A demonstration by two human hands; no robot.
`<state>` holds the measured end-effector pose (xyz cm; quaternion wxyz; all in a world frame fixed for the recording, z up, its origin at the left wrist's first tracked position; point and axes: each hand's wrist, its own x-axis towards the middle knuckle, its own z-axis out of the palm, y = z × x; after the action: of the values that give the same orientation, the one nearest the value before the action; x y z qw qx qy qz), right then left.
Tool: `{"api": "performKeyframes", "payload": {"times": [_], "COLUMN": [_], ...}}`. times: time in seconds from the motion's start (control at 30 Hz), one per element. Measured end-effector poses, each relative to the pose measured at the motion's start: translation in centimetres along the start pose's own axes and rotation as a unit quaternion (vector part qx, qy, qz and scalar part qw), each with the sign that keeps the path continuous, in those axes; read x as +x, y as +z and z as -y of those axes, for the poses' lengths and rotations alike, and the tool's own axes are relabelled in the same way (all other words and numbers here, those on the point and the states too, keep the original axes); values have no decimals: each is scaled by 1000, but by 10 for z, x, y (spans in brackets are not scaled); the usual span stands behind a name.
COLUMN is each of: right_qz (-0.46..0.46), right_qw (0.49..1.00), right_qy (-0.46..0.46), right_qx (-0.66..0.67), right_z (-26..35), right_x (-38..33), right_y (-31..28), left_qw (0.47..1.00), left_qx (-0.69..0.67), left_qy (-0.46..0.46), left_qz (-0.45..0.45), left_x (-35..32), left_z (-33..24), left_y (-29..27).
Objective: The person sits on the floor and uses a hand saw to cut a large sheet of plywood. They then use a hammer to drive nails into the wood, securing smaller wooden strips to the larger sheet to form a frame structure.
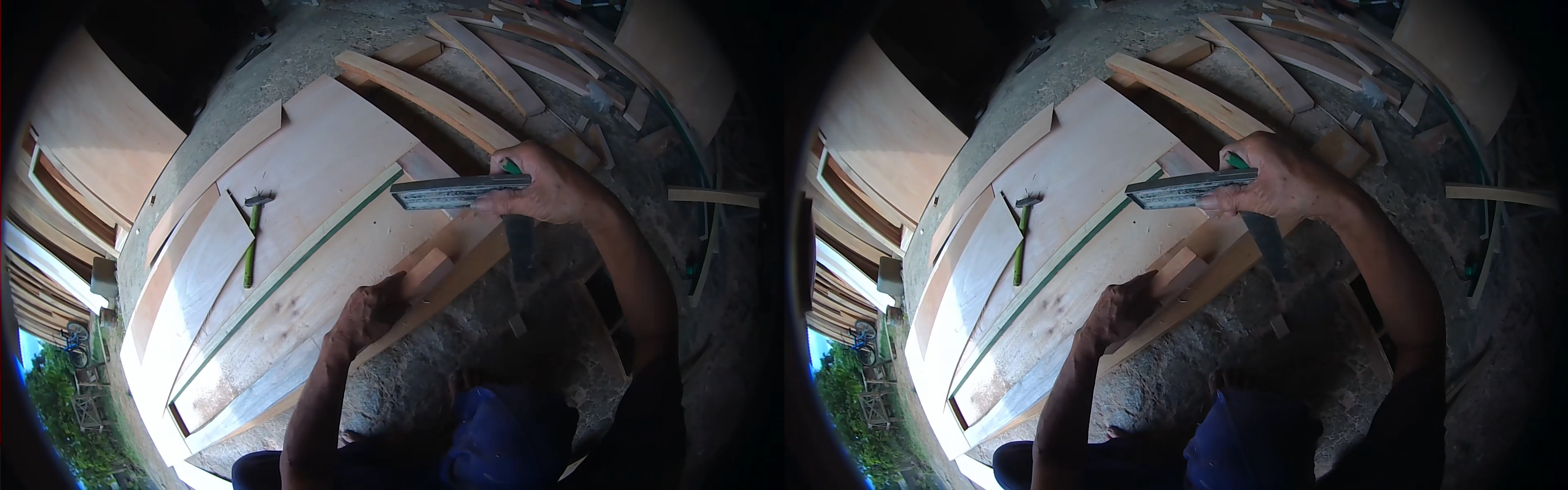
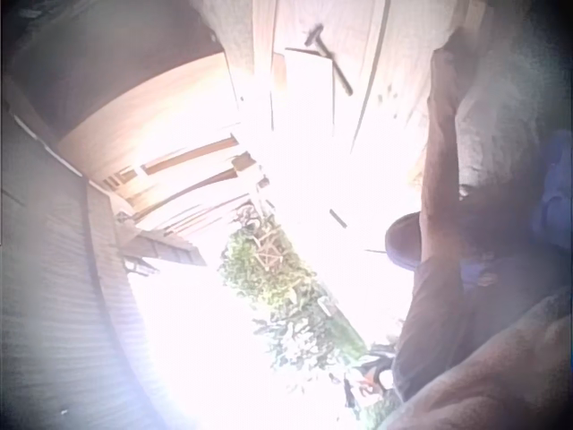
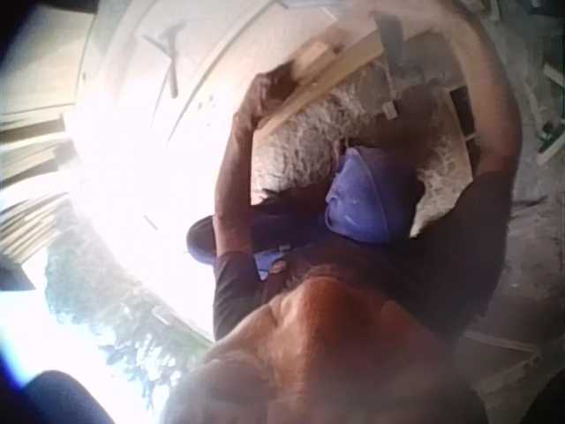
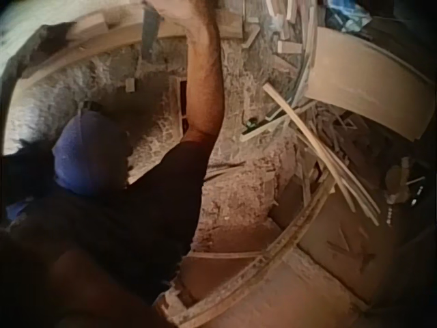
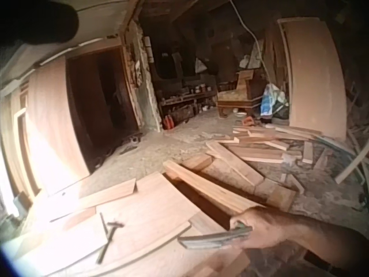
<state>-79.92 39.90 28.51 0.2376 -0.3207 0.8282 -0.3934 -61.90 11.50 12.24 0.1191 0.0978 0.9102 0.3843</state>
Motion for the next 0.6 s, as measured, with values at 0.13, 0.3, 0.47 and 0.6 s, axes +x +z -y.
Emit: {"api": "performKeyframes", "payload": {"times": [0.13,0.3,0.47,0.6], "right_qz": [53,68,89,175], "right_qw": [989,958,934,918], "right_qy": [49,96,116,125], "right_qx": [126,260,326,332], "right_z": [-4,-53,-64,-37], "right_x": [36,80,111,122], "right_y": [22,92,139,160], "left_qw": [994,946,910,930], "left_qx": [-40,101,195,233], "left_qy": [21,-108,-68,-95], "left_qz": [-102,-288,-359,-267], "left_x": [5,-2,4,13], "left_z": [20,22,3,25], "left_y": [12,39,35,12]}}
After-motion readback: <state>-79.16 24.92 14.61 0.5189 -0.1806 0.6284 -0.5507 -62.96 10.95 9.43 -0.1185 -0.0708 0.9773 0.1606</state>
